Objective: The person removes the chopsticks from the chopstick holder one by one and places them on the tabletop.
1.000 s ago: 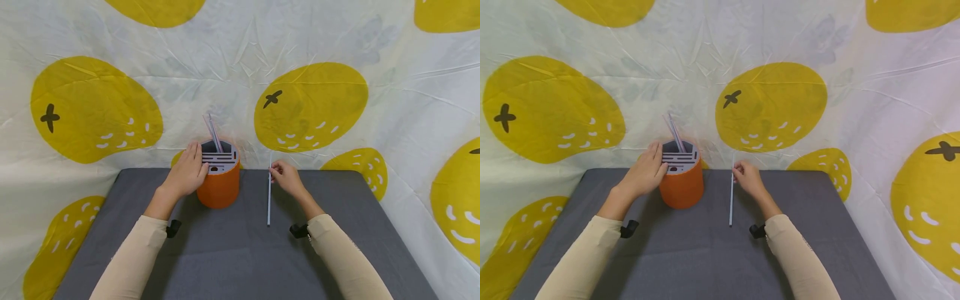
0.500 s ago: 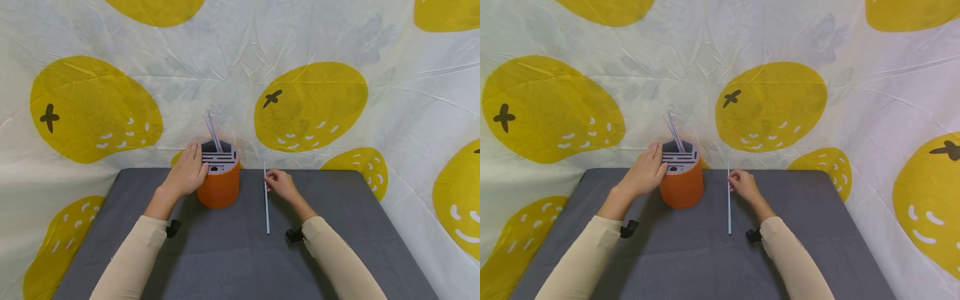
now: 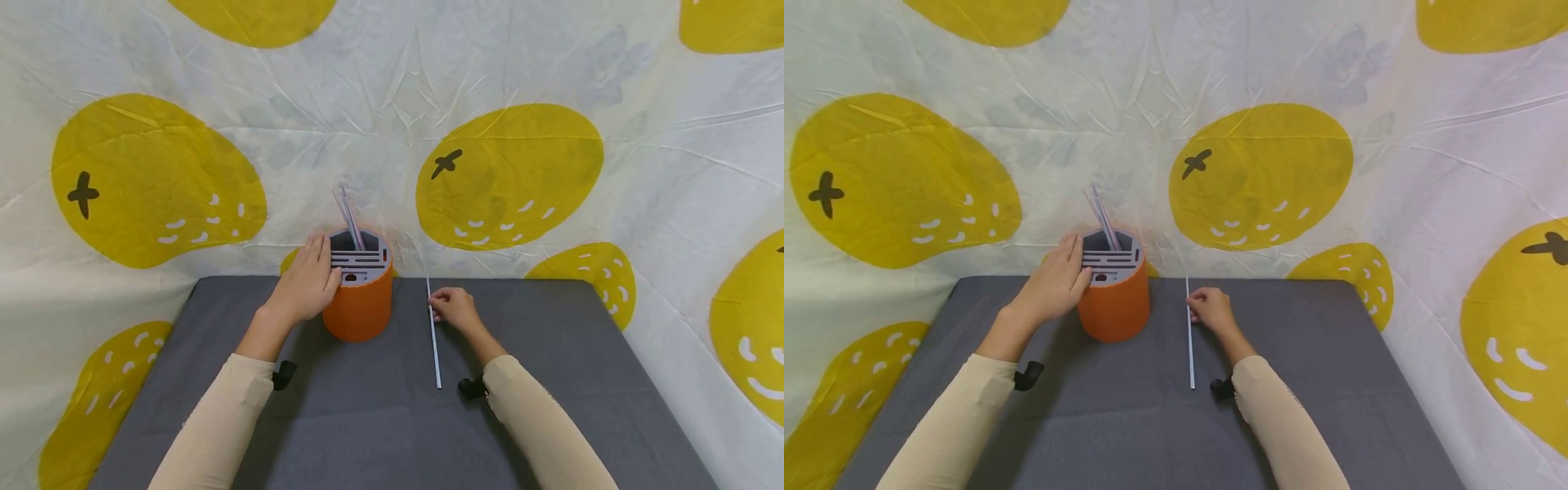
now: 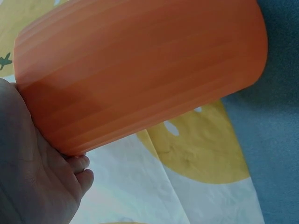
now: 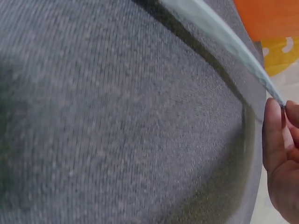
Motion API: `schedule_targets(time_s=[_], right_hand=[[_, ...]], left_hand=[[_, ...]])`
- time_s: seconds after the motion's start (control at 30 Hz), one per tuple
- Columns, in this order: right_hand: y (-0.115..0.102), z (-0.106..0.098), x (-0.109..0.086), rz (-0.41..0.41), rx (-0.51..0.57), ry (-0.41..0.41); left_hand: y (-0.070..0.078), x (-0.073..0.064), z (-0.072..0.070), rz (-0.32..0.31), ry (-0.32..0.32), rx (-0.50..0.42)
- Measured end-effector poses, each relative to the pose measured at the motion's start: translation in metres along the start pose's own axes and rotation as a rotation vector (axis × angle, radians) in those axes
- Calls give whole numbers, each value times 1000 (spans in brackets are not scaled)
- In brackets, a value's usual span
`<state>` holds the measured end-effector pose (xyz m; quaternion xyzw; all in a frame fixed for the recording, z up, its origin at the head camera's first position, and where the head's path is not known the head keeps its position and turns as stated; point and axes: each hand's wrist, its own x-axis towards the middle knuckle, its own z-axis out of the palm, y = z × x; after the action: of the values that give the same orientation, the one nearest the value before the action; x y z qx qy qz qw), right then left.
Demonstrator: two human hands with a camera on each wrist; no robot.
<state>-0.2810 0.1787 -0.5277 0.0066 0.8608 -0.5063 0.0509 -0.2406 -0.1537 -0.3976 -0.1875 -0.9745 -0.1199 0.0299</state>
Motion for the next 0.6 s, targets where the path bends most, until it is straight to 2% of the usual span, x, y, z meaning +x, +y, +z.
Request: schedule_targets(time_s=[0.37,0.6], right_hand=[[-1,6,3,116,34,-15],[3,8,3,143,15,-2]], left_hand=[[-2,1,1,4,5,-6],[-2,1,1,6,14,-10]])
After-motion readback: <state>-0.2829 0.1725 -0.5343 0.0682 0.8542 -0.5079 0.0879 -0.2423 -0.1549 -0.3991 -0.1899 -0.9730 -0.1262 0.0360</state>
